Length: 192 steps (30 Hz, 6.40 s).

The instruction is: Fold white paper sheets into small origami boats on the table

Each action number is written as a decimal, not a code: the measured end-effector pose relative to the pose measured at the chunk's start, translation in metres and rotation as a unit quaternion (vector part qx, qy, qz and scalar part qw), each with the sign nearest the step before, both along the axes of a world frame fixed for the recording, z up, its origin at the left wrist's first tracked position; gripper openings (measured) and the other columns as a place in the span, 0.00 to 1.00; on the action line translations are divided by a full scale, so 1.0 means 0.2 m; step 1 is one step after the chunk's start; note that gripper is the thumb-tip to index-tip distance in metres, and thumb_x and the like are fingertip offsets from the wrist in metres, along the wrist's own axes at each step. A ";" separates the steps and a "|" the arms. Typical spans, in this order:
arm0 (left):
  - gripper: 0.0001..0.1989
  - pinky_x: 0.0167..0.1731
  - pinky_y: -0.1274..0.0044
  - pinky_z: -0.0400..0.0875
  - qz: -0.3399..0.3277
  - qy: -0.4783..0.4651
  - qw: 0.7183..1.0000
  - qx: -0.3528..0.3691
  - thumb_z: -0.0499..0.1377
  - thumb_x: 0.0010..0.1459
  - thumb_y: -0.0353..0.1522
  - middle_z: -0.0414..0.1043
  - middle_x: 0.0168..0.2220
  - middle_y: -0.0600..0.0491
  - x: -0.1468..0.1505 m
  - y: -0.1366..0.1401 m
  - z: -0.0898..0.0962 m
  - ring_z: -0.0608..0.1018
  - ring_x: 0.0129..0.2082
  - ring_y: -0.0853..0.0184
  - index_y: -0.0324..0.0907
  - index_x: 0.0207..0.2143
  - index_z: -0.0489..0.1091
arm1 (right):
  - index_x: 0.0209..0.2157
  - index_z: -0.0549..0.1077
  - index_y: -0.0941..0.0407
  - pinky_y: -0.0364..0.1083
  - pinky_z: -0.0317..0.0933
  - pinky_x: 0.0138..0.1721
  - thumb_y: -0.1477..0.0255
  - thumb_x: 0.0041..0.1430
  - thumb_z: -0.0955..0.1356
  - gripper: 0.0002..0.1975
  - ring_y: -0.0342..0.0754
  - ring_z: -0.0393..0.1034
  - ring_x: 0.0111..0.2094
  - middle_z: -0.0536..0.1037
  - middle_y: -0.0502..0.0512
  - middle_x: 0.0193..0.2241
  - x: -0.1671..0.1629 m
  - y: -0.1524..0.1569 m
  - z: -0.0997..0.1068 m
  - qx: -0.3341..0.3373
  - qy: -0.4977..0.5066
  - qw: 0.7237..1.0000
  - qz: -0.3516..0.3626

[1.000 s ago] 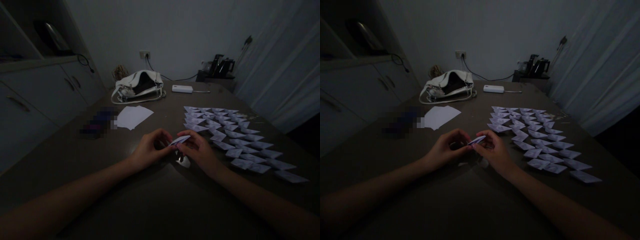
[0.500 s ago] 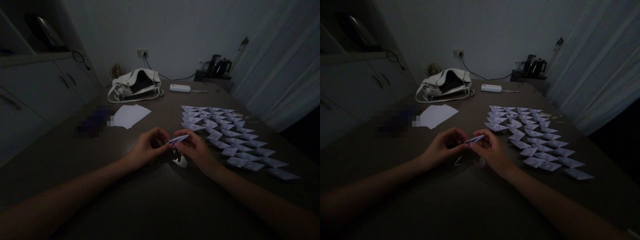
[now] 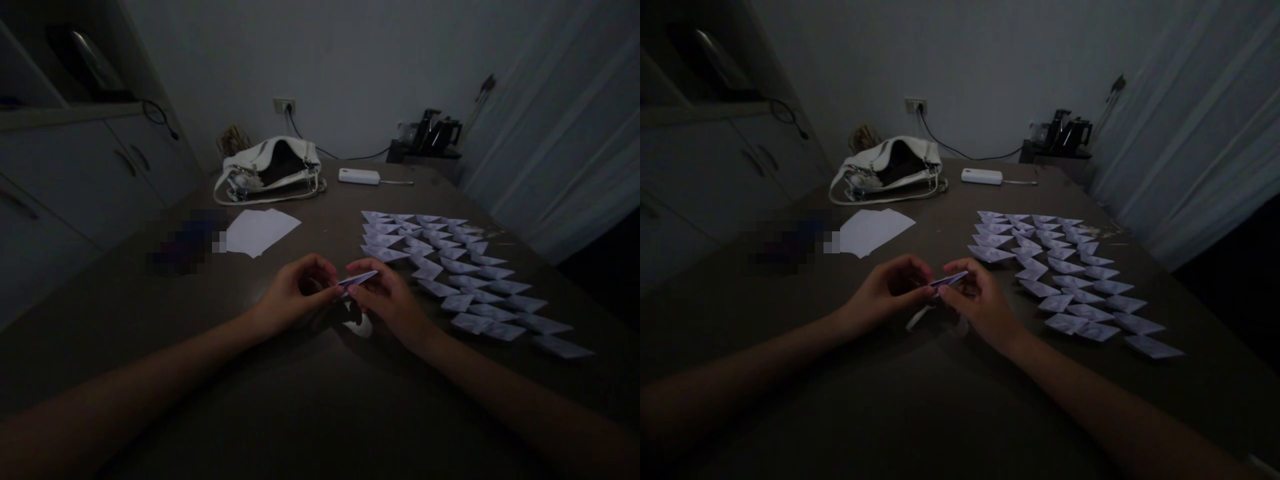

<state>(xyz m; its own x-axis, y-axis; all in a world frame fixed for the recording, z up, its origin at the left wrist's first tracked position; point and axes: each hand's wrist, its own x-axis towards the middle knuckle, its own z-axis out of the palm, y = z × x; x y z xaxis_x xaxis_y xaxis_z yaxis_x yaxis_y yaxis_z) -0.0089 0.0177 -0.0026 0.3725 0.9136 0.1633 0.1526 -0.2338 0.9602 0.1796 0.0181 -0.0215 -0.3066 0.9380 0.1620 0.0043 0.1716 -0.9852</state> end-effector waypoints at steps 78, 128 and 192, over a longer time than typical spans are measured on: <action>0.07 0.41 0.73 0.67 0.024 0.202 0.907 0.370 0.58 0.58 0.30 0.68 0.46 0.49 -0.07 0.01 0.03 0.72 0.43 0.66 0.43 0.41 0.70 | 0.42 0.70 0.54 0.41 0.56 0.24 0.68 0.50 0.71 0.16 0.40 0.65 0.24 0.73 0.50 0.30 0.01 0.01 0.06 -0.108 0.088 0.989 0.055; 0.13 0.39 0.72 0.67 0.018 0.261 0.866 0.426 0.58 0.58 0.26 0.70 0.43 0.49 -0.09 0.04 -0.01 0.72 0.43 0.64 0.43 0.46 0.70 | 0.43 0.70 0.56 0.41 0.57 0.25 0.68 0.53 0.69 0.15 0.39 0.63 0.23 0.71 0.50 0.30 0.02 0.03 0.05 -0.141 0.119 0.980 0.068; 0.07 0.35 0.75 0.74 0.030 0.202 0.901 0.382 0.60 0.54 0.24 0.71 0.42 0.46 -0.08 0.05 -0.01 0.76 0.38 0.66 0.39 0.37 0.73 | 0.53 0.66 0.53 0.41 0.62 0.28 0.66 0.57 0.68 0.22 0.43 0.71 0.31 0.74 0.57 0.43 0.05 0.04 0.06 -0.226 0.186 0.936 0.196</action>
<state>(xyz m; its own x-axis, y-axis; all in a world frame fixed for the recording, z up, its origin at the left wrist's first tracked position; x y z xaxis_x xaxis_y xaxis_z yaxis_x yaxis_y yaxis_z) -0.0255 0.0271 -0.0051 0.4963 0.6120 0.6157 0.4877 -0.7833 0.3855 0.1892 0.0268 -0.0096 -0.6434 0.7632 -0.0601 -0.3292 -0.3467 -0.8783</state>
